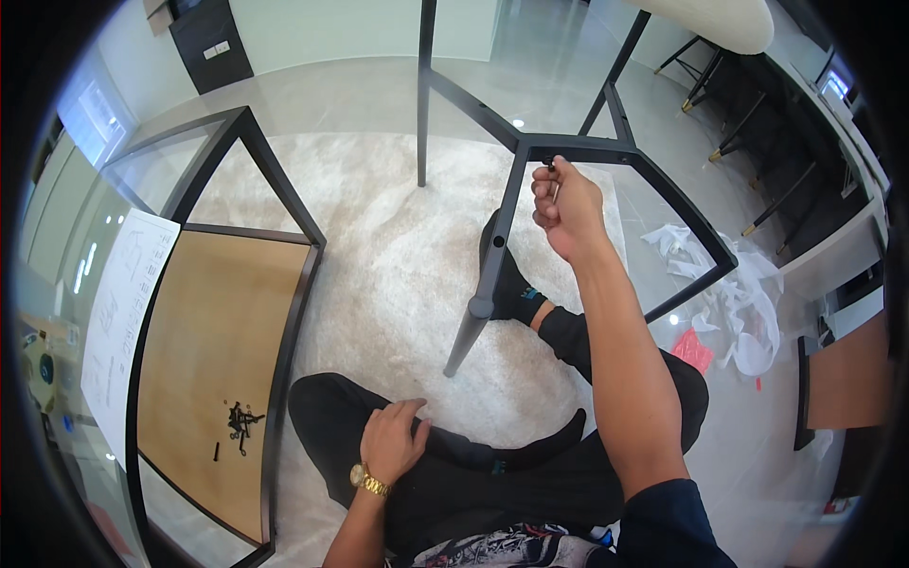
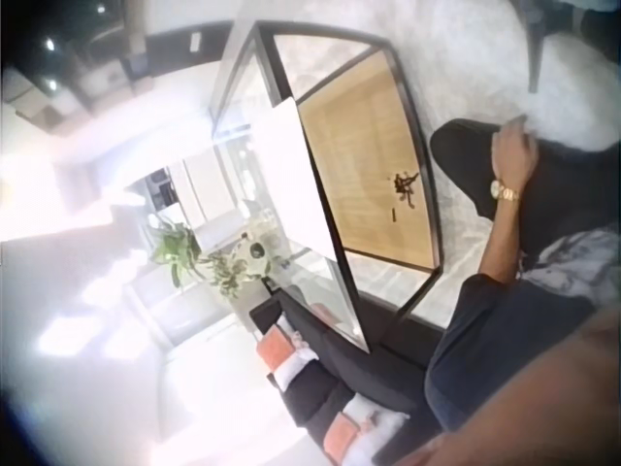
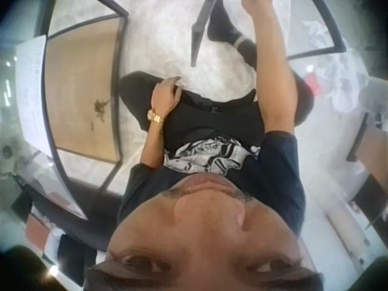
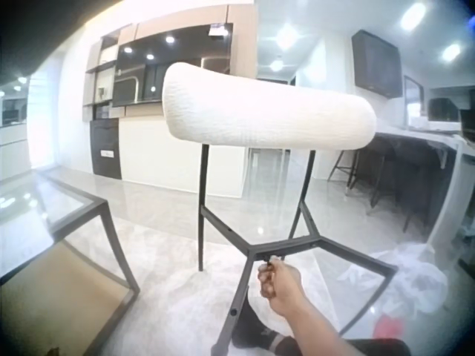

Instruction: The person assembles a metal chair frame by hand, inserting screws into the joints, reviewing a paper instruction sheet, and positioning a white upholstered cushion on the finished frame.

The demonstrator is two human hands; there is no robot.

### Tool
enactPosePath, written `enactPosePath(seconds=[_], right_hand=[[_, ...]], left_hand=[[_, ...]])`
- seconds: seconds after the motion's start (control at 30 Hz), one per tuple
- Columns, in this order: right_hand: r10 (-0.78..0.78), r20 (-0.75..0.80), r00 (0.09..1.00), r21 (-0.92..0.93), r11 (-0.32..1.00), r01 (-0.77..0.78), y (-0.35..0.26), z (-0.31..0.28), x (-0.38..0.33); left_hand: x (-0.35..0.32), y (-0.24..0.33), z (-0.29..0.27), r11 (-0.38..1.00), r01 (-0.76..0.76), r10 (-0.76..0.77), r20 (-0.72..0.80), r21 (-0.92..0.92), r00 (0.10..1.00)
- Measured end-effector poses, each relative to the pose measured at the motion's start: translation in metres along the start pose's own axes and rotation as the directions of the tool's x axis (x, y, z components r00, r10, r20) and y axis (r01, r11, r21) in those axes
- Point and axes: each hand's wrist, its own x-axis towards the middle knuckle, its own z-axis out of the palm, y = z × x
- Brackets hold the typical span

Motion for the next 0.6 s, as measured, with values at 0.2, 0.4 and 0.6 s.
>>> enactPosePath(seconds=[0.2, 0.4, 0.6], right_hand=[[-0.286, -0.083, 0.955, -0.445, 0.868, 0.222, 0.006, 0.006, -0.002], [0.06, 0.051, 0.997, 0.064, 0.996, -0.063, 0.0, 0.001, -0.001], [-0.311, -0.045, 0.949, -0.445, 0.857, 0.26, 0.007, 0.008, -0.003]], left_hand=[[0.002, 0.002, -0.001, 1.0, 0.023, -0.023, 0.014, 0.001, 1.0], [-0.001, -0.001, -0.002, 1.0, 0.023, -0.023, 0.009, -0.014, 1.0], [0.001, 0.002, -0.004, 0.999, 0.034, -0.034, 0.019, -0.01, 0.999]])
